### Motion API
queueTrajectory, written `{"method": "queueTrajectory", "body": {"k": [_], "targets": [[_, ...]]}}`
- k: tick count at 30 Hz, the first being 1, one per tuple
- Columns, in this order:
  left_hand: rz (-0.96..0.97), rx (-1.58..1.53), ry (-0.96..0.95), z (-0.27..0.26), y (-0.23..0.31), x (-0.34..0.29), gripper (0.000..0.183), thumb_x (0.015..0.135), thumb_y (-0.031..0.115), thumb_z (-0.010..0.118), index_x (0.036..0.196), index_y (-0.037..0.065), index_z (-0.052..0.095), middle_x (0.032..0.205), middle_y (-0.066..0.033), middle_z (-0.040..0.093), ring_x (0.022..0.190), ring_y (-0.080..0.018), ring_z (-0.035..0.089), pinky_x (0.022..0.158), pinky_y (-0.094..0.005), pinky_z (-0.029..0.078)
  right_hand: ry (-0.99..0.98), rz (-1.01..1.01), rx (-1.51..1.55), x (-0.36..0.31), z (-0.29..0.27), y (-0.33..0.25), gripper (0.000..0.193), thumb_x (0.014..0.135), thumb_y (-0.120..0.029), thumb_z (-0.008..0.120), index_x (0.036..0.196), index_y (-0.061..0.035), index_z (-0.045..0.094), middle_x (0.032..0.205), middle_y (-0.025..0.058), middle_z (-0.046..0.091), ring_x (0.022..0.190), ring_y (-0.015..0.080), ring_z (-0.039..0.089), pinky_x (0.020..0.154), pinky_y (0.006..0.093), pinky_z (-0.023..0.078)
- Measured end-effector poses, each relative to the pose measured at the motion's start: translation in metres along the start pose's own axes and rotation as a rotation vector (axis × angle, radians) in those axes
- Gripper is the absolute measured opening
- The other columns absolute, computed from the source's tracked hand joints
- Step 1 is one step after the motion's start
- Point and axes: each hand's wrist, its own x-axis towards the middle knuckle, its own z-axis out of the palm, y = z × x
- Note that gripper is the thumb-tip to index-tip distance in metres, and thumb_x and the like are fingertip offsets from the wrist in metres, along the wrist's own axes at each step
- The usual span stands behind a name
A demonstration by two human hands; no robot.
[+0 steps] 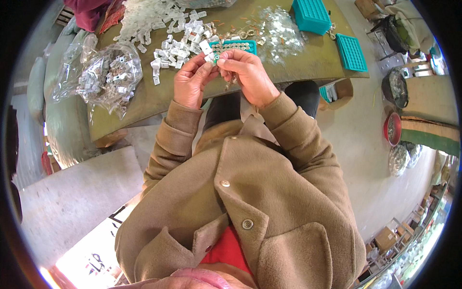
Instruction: The person repeatedly picks small white plastic housings and metal contacts from a table, inserts the contacts into the housings, and places the assembled units into a teal tray. The person also uses a small red light to inspect the interior of some housings during the process.
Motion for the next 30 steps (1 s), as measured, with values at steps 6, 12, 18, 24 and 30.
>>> {"method": "queueTrajectory", "body": {"k": [6, 12, 18, 24, 30], "targets": [[-0.033, 0.035, 0.032, 0.005, 0.003, -0.002, 0.033, 0.091, 0.004, 0.066, 0.124, -0.002, 0.061, 0.104, -0.0093, 0.069, 0.088, -0.0134, 0.066, 0.078, -0.0279, 0.058, 0.022, -0.065, -0.122, 0.001, -0.003, 0.003, 0.006, 0.092, -0.011, 0.062, 0.090, -0.0054, 0.061, 0.074, -0.0016, 0.056, 0.065, 0.0062, 0.048, 0.061, 0.0219, 0.038], [0.161, 0.194, 0.002, 0.009, 0.000, -0.004, 0.032, 0.094, 0.001, 0.062, 0.126, 0.000, 0.062, 0.110, -0.0089, 0.068, 0.091, -0.0119, 0.064, 0.080, -0.0273, 0.057, 0.040, -0.069, -0.158, 0.002, -0.003, 0.004, 0.005, 0.091, -0.008, 0.063, 0.090, -0.0029, 0.062, 0.076, -0.0011, 0.060, 0.066, 0.0062, 0.052, 0.062, 0.0214, 0.042], [0.206, 0.282, 0.046, 0.018, -0.011, -0.008, 0.032, 0.095, 0.006, 0.062, 0.127, 0.001, 0.062, 0.109, -0.0073, 0.068, 0.090, -0.0101, 0.063, 0.078, -0.0261, 0.056, 0.129, -0.109, -0.278, 0.005, -0.004, 0.009, 0.005, 0.090, -0.005, 0.064, 0.090, -0.0007, 0.062, 0.077, 0.0004, 0.063, 0.065, 0.0060, 0.054, 0.059, 0.0209, 0.043], [-0.081, 0.201, 0.107, 0.011, -0.001, -0.004, 0.029, 0.092, 0.014, 0.068, 0.114, -0.005, 0.065, 0.095, -0.0067, 0.070, 0.080, -0.0090, 0.065, 0.068, -0.0234, 0.055, 0.164, -0.147, -0.508, 0.005, -0.001, 0.018, 0.006, 0.089, -0.003, 0.064, 0.094, -0.0007, 0.062, 0.074, -0.0023, 0.060, 0.064, 0.0032, 0.051, 0.057, 0.0195, 0.040], [-0.098, 0.210, 0.231, 0.006, 0.009, -0.010, 0.026, 0.093, 0.016, 0.066, 0.110, -0.004, 0.067, 0.089, -0.0060, 0.072, 0.074, -0.0112, 0.068, 0.060, -0.0214, 0.051, 0.085, -0.263, -0.503, -0.005, 0.001, 0.020, 0.013, 0.087, -0.003, 0.063, 0.099, -0.0034, 0.061, 0.070, -0.0061, 0.048, 0.064, 0.0025, 0.042, 0.057, 0.0195, 0.033]]}}
